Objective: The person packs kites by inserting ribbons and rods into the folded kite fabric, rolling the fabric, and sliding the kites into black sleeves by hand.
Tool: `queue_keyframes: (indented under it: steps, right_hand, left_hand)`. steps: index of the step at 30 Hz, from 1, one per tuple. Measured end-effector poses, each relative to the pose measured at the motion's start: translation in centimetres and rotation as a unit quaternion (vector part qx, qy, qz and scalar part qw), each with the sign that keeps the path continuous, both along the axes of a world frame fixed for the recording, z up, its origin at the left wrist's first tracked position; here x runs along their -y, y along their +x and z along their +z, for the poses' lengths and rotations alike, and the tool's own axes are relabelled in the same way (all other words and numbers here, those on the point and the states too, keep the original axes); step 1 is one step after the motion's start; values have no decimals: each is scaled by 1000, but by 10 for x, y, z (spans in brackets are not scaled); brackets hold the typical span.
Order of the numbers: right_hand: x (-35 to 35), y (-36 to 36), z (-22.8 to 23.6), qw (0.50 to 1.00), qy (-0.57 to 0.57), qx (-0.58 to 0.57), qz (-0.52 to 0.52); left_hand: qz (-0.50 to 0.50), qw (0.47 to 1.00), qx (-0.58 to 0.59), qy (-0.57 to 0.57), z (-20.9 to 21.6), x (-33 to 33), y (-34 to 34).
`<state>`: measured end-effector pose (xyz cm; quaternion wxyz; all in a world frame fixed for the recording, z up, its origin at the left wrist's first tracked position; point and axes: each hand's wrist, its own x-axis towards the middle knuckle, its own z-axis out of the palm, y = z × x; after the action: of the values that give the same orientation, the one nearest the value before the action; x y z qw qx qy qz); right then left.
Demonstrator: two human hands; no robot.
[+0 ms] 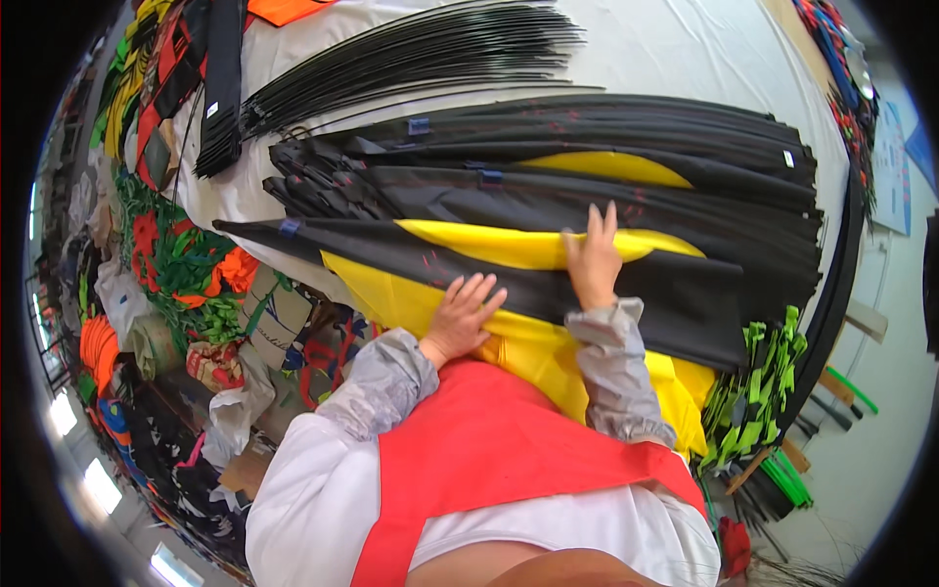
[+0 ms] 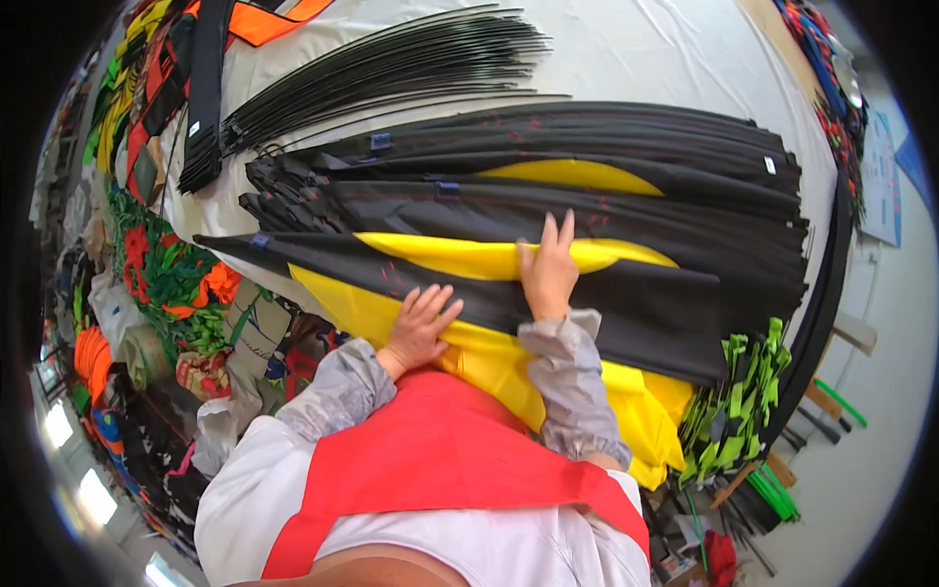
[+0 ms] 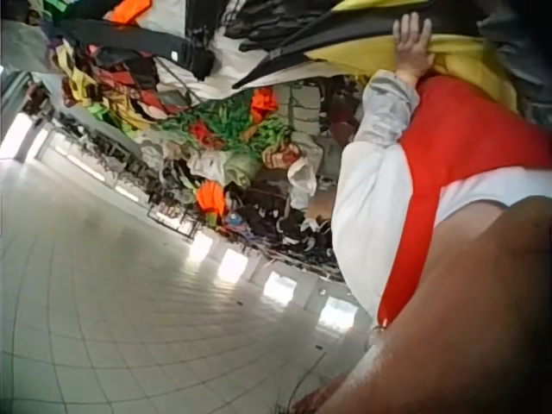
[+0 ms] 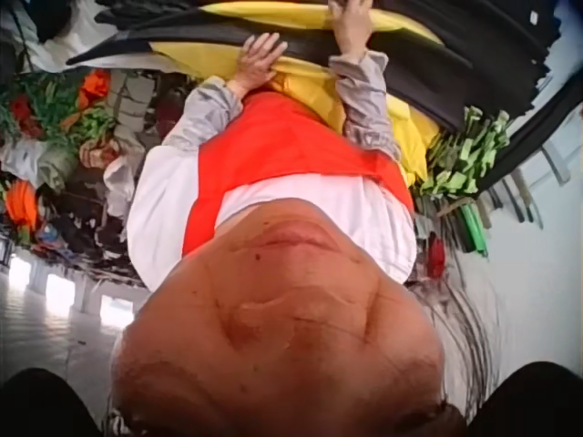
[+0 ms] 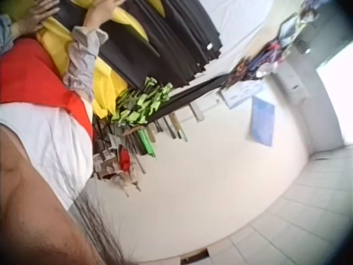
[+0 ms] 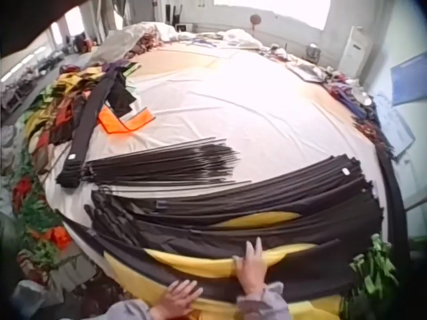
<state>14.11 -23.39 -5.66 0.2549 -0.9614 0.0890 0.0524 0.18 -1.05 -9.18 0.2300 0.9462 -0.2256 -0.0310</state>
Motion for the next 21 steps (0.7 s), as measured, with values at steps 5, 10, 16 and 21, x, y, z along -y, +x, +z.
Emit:
queue_keyframes:
  steps: [5,10,16,21]
  right_hand:
    - [-94,167,-70,963,59,167,205]
    - [-150,258,-136,947,-93,81,297]
    - [-116,243,-100,891,80,277,351]
    - [-2,99,31,921,91,263,273]
  left_hand:
    - [1,1000,-1,-14,-18,-1,-8]
    - [-2,1000,9,-13,-26,-1,-4]
    - [12,999,-21,-32,-18,1,3]
    - [2,998,-54,-24,16,6,22]
